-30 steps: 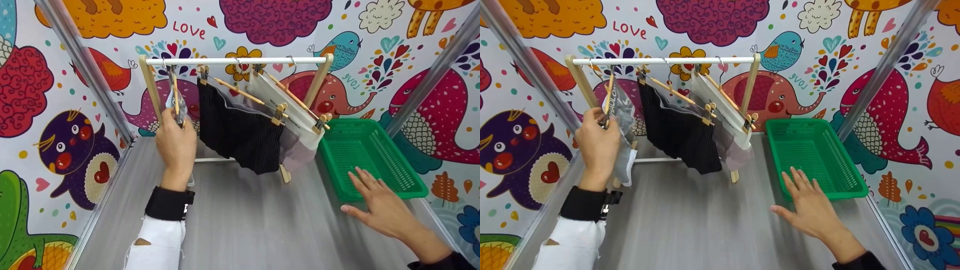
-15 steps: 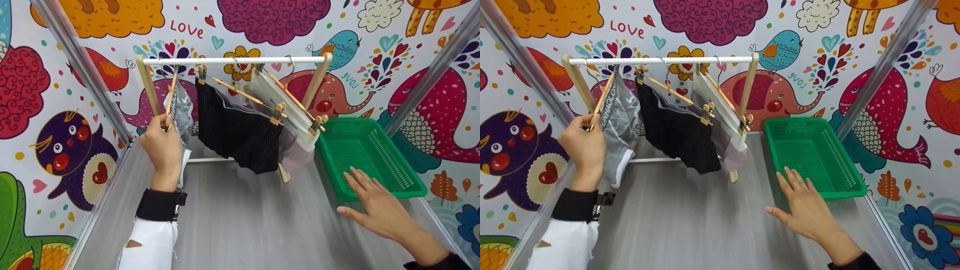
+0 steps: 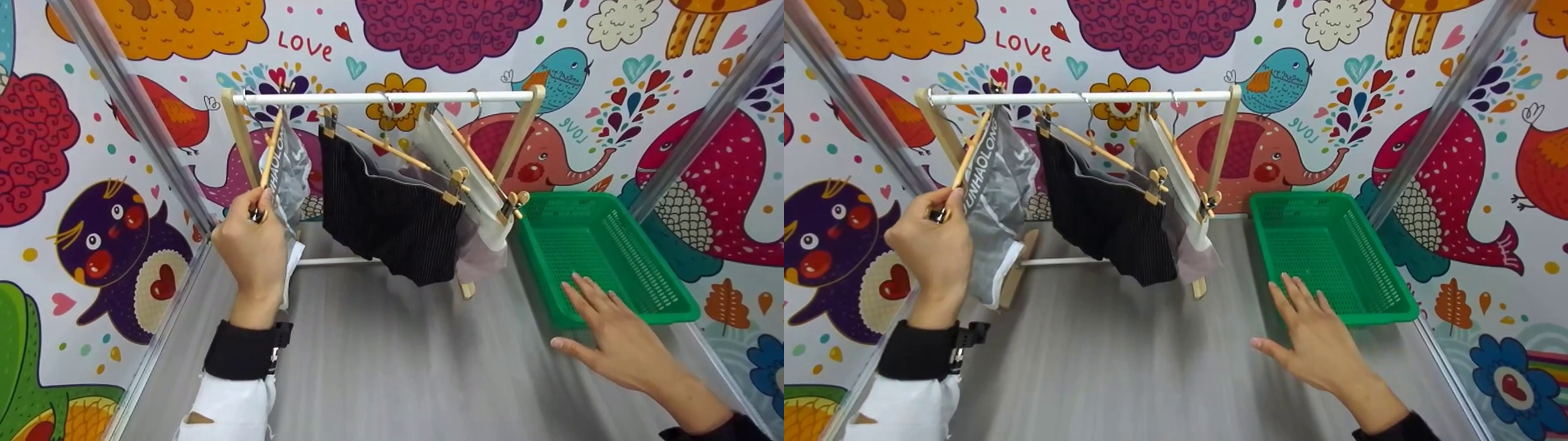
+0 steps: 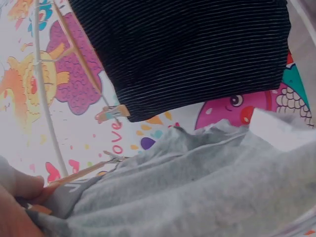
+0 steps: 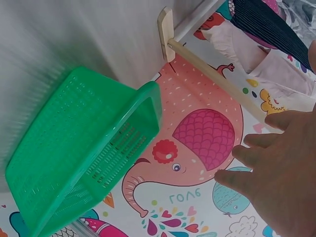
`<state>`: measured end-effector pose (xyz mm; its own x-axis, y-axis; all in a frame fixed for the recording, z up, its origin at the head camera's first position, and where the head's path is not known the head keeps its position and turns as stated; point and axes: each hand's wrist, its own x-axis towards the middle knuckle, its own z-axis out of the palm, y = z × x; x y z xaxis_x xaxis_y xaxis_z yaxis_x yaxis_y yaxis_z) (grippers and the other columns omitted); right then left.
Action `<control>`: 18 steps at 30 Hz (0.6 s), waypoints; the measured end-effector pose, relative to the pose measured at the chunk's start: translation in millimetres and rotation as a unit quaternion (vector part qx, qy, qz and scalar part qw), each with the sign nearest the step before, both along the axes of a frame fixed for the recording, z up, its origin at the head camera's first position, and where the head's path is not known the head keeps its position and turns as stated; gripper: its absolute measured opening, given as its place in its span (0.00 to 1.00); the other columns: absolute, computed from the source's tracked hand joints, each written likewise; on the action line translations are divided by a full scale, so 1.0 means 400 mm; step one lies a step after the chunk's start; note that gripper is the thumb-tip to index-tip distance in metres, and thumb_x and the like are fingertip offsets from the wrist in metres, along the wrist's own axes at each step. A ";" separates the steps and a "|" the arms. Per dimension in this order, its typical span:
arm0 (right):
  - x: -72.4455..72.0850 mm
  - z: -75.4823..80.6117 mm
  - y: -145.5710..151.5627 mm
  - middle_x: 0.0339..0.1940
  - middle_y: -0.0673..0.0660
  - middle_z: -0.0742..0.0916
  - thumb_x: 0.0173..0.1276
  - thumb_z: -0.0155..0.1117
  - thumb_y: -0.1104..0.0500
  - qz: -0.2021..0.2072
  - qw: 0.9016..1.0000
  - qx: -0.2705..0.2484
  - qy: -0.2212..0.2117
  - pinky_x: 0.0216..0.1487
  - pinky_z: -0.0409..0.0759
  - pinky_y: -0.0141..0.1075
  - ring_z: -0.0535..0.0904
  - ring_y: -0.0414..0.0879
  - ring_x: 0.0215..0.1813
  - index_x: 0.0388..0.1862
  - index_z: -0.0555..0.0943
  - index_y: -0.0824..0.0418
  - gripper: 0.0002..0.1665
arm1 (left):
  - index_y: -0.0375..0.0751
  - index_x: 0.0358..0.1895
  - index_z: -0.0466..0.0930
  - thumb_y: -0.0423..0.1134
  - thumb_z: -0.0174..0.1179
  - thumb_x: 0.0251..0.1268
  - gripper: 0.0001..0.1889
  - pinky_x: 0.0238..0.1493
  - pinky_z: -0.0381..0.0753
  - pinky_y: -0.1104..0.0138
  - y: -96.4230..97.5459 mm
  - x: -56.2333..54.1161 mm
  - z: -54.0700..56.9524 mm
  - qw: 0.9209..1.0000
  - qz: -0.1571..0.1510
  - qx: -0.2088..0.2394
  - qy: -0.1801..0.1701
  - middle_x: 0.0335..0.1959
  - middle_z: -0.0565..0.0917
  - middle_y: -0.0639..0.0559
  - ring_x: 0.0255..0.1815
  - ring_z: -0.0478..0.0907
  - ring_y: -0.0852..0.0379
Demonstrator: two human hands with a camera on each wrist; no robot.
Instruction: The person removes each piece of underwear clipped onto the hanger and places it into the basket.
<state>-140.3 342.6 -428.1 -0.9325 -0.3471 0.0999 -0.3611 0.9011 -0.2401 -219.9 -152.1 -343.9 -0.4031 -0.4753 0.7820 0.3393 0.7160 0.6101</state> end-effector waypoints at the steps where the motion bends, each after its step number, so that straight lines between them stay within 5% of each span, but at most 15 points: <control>1: 0.001 0.001 -0.002 0.82 0.70 0.64 0.69 0.68 0.32 0.000 1.000 0.001 0.000 0.71 0.59 0.74 0.58 0.71 0.81 0.82 0.63 0.66 0.56 | 0.24 0.42 0.88 0.29 0.69 0.69 0.08 0.34 0.87 0.47 0.000 0.005 0.001 1.000 -0.001 0.002 0.003 0.35 0.90 0.34 0.32 0.89 0.38; 8: 0.003 0.006 -0.010 0.82 0.71 0.65 0.68 0.68 0.31 -0.002 1.000 0.003 -0.006 0.70 0.60 0.75 0.58 0.71 0.80 0.82 0.63 0.67 0.57 | 0.26 0.40 0.90 0.27 0.72 0.65 0.05 0.31 0.84 0.47 -0.001 0.058 -0.008 1.000 -0.020 -0.007 0.023 0.32 0.90 0.36 0.29 0.87 0.38; 15: 0.006 0.002 -0.013 0.81 0.71 0.65 0.68 0.69 0.32 -0.002 1.000 0.005 -0.003 0.69 0.61 0.75 0.61 0.72 0.79 0.81 0.64 0.67 0.57 | 0.24 0.40 0.89 0.25 0.72 0.64 0.05 0.32 0.77 0.81 -0.014 0.113 -0.035 0.998 -0.035 -0.041 0.019 0.31 0.90 0.36 0.25 0.87 0.42; 18: 0.006 -0.001 -0.013 0.81 0.71 0.65 0.68 0.69 0.33 -0.001 1.000 0.004 0.001 0.69 0.61 0.75 0.61 0.72 0.78 0.81 0.64 0.67 0.57 | 0.23 0.38 0.88 0.23 0.72 0.62 0.05 0.34 0.73 0.87 -0.022 0.132 -0.048 0.998 -0.037 -0.051 0.021 0.31 0.90 0.35 0.25 0.87 0.42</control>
<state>-137.7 337.2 -428.4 -0.9330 -0.3463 0.0984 -0.3599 0.9034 -0.2333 -167.3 -160.8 -363.0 -0.4001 -0.3616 0.8422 0.4181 0.7457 0.5188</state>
